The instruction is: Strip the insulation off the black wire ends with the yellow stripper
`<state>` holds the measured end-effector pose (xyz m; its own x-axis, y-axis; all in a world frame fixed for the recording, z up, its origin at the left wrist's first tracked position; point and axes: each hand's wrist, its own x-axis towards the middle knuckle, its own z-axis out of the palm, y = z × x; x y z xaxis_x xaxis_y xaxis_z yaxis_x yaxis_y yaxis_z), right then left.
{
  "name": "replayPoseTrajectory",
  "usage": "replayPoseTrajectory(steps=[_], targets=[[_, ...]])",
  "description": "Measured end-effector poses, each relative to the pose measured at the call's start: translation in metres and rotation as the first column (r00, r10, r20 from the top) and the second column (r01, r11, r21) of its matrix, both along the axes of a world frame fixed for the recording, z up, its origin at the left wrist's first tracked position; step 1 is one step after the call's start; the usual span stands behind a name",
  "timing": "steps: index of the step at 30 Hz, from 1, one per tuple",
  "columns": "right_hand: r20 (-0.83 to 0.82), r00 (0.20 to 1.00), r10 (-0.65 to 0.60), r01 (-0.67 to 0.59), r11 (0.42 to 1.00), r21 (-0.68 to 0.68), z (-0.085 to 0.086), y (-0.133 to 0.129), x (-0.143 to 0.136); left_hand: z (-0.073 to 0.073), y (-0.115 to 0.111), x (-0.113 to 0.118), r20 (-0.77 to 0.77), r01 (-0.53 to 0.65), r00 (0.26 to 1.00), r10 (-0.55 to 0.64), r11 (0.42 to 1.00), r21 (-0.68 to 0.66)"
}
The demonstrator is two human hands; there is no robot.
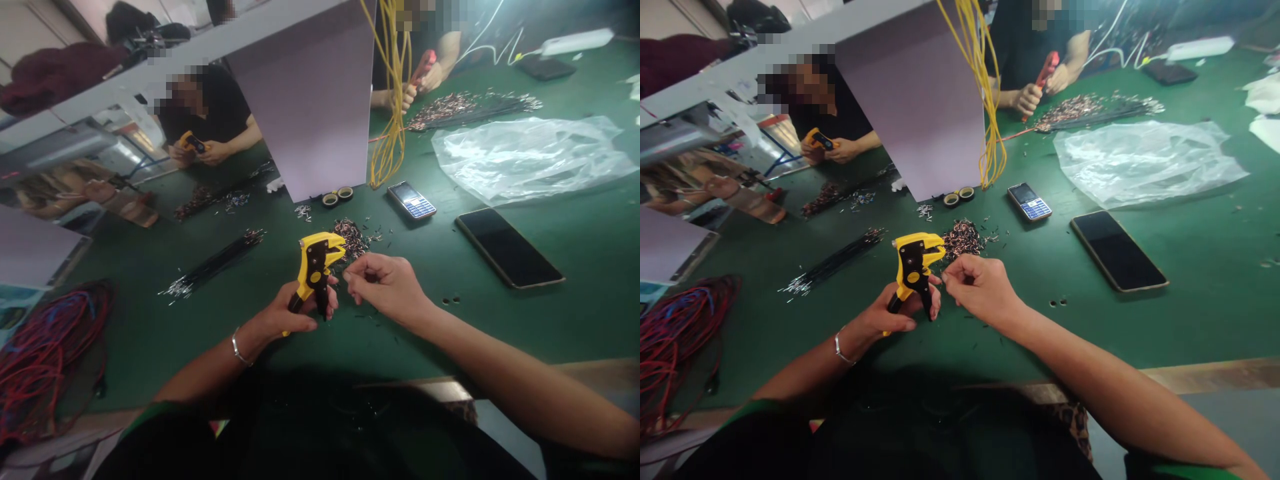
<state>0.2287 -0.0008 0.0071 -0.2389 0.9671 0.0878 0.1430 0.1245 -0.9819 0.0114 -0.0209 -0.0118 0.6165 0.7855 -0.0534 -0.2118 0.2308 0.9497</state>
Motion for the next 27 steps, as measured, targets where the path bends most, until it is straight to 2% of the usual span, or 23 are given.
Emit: replayPoseTrajectory(steps=[14,27], targets=[[0.1,0.995,0.026,-0.03,0.999,0.036,0.0008,-0.0043,-0.0017,0.003,-0.0011,0.0031,-0.043,0.026,0.999,-0.024,0.997,0.066],[-0.002,0.999,0.052,-0.052,0.998,-0.038,0.002,-0.0056,-0.0045,-0.0001,-0.0038,0.0025,-0.096,0.012,0.995,0.001,0.991,0.137]])
